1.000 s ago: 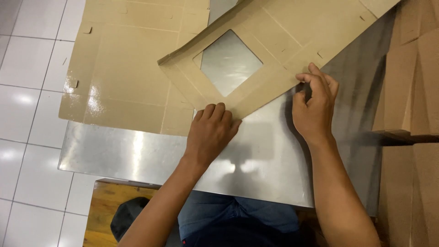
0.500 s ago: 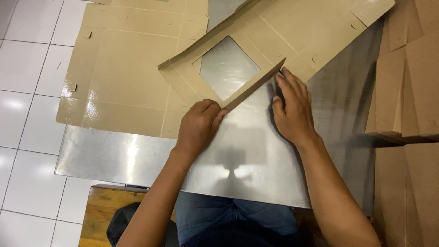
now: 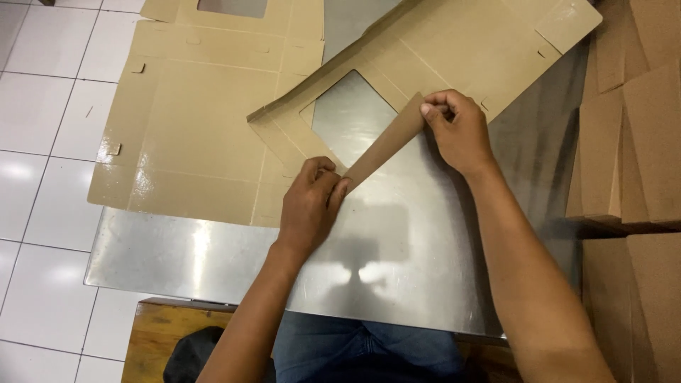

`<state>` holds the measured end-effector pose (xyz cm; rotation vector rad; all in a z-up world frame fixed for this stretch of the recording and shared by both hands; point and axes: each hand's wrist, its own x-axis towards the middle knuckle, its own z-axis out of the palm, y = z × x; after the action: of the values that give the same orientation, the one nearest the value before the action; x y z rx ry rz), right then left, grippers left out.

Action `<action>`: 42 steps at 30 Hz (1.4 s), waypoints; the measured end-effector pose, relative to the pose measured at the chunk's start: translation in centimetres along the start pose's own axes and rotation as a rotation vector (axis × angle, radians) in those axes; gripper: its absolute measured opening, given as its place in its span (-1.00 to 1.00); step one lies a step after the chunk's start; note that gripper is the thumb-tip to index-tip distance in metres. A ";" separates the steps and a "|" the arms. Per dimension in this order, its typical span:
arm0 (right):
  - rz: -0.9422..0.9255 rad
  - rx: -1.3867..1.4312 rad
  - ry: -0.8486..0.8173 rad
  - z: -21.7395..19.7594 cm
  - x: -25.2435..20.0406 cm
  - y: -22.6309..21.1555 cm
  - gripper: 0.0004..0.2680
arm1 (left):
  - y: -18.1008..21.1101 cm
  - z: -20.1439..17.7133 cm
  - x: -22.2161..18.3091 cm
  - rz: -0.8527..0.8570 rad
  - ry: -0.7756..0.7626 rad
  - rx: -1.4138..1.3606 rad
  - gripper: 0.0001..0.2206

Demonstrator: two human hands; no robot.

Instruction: Assembling cardboard boxes by folding pre-cut templates and securing them with integrated adhesive strips.

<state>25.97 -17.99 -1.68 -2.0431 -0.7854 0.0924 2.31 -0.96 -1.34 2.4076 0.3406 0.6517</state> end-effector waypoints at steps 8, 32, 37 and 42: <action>-0.062 -0.240 0.129 1.7 -0.1 1.9 -0.89 | 1.1 -0.9 1.0 -0.032 -0.037 -0.025 -0.73; -0.546 -0.362 -0.118 2.0 -6.0 -3.3 -0.82 | -1.6 -1.4 1.9 0.067 -0.186 -0.029 -0.85; -0.660 -0.355 -0.161 3.1 -7.8 -5.5 -0.83 | -1.4 -1.5 2.0 0.048 -0.198 -0.038 -0.84; -0.743 -0.352 -0.176 4.4 -9.2 -6.2 -0.84 | -1.4 -1.4 1.8 0.060 -0.198 -0.049 -0.83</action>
<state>14.06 -17.60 -1.50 -1.9399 -1.7193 -0.3103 3.00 1.58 -0.59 2.4178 0.1682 0.4379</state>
